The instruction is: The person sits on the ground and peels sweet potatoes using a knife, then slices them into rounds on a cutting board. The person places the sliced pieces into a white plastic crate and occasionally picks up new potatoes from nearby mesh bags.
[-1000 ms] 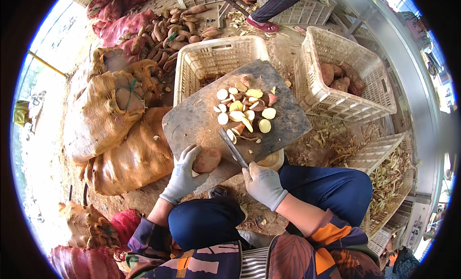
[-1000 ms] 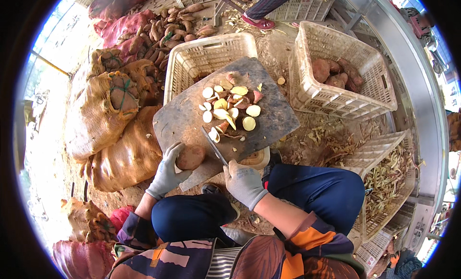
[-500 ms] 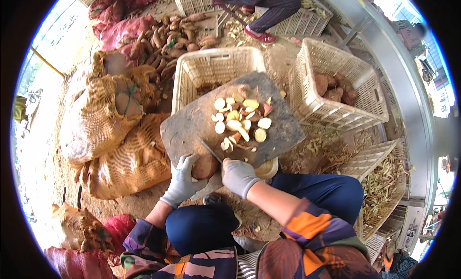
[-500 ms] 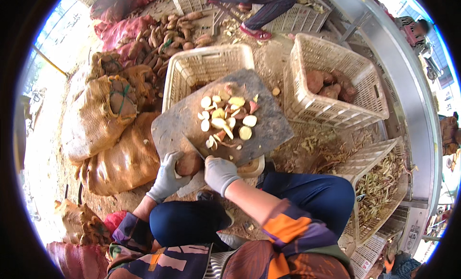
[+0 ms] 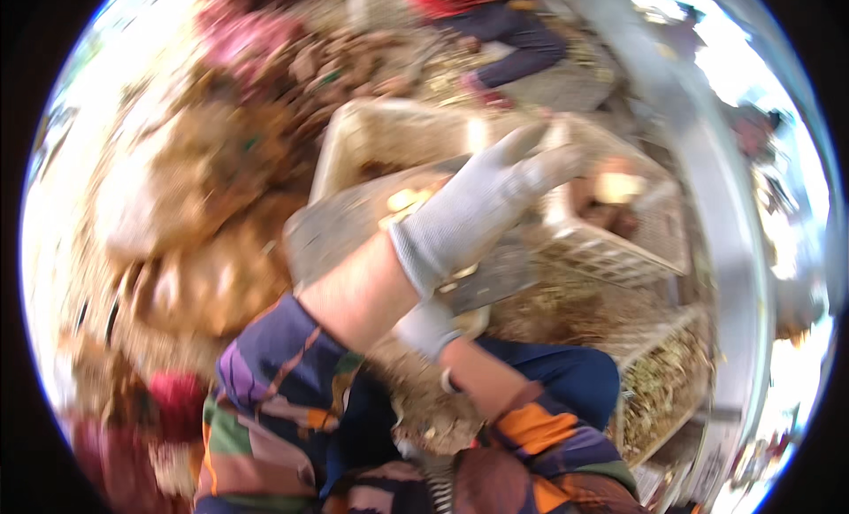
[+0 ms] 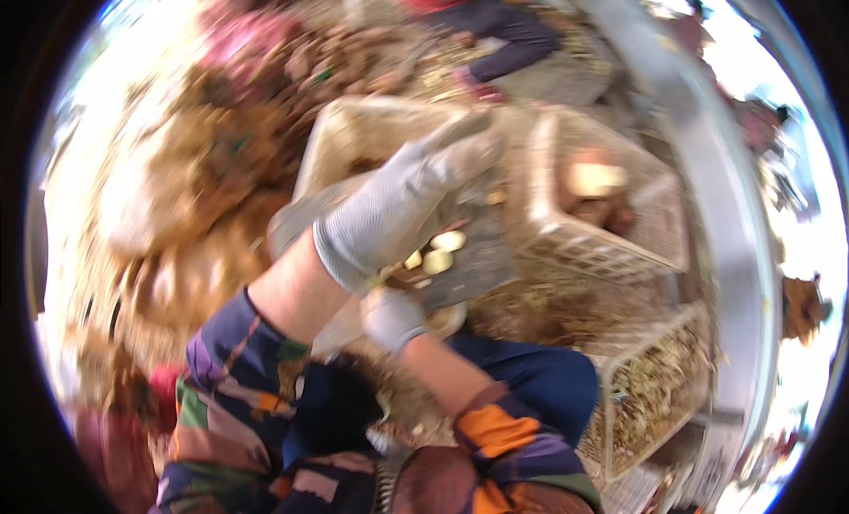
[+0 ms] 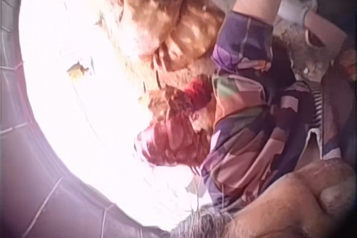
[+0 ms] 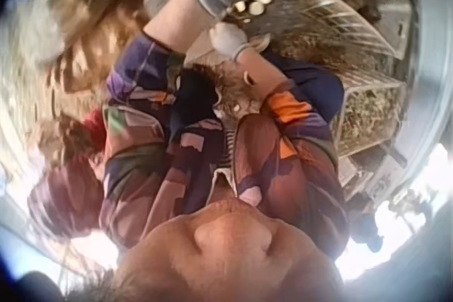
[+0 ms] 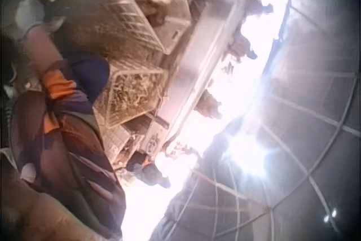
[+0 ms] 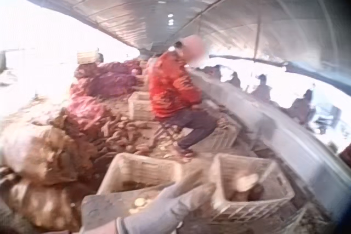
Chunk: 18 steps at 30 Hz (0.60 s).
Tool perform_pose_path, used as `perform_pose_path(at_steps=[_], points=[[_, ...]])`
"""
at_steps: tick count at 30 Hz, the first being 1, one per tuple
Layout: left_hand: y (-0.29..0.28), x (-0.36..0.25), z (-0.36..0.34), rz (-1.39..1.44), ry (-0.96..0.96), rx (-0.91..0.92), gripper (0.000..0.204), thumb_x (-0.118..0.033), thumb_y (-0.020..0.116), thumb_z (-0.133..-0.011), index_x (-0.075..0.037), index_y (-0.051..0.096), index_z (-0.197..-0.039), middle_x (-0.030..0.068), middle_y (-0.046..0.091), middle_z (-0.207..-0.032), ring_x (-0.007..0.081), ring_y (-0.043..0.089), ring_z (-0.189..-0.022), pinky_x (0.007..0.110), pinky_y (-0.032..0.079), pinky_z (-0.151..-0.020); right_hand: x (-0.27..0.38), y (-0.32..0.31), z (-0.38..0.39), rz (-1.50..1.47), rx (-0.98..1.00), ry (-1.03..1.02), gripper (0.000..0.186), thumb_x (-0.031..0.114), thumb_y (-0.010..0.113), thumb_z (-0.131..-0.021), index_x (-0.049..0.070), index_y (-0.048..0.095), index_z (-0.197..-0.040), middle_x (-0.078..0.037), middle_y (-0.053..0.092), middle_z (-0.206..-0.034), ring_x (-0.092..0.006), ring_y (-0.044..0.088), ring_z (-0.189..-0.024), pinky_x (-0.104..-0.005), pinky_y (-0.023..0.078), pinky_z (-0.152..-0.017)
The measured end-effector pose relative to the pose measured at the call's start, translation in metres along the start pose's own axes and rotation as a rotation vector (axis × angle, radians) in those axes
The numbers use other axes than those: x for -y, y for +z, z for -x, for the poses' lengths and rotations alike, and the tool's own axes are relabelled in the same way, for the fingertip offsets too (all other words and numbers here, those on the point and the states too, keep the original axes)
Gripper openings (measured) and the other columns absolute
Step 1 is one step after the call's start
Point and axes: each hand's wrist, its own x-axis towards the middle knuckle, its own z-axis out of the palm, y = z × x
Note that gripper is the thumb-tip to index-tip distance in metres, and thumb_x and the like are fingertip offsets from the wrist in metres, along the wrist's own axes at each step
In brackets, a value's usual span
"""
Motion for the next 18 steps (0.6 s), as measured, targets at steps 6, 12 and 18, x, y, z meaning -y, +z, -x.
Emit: perform_pose_path(at_steps=[6,12,18], points=[[-0.17,0.012,0.222,-0.002,-0.057,-0.31,0.05,-0.038,0.042,-0.1,0.002,0.051,-0.13,0.017,0.059,-0.126,0.027,0.059,-0.112,0.041,0.047,-0.096,-0.028,-0.05,-0.003,0.276,0.013,-0.198,0.023,0.015,0.051,-0.092,0.002,0.058,-0.074,-0.018,0.058,-0.067,-0.0353,0.057,-0.062,-0.0457,0.049,-0.061],[-0.168,0.135,0.601,0.331,-0.376,-1.549,0.024,-0.029,0.053,-0.095,-0.008,0.061,-0.086,0.0117,0.069,-0.096,0.0234,0.066,-0.085,0.036,0.054,-0.077,0.02,-0.064,0.004,-0.351,0.224,0.556,0.023,0.02,0.053,-0.094,-0.002,0.056,-0.088,-0.011,0.055,-0.062,-0.0226,0.053,-0.042,-0.0366,0.042,-0.041],[-0.125,0.339,0.687,0.261,-0.987,-1.788,0.036,-0.025,0.066,-0.083,-0.004,0.061,-0.112,0.0146,0.066,-0.095,0.0277,0.066,-0.086,0.04,0.051,-0.065,0.013,-0.071,0.002,-0.273,0.192,0.54,0.022,0.019,0.048,-0.097,0.0,0.056,-0.091,-0.001,0.046,-0.056,-0.0114,0.043,-0.034,-0.0284,0.035,-0.032]])
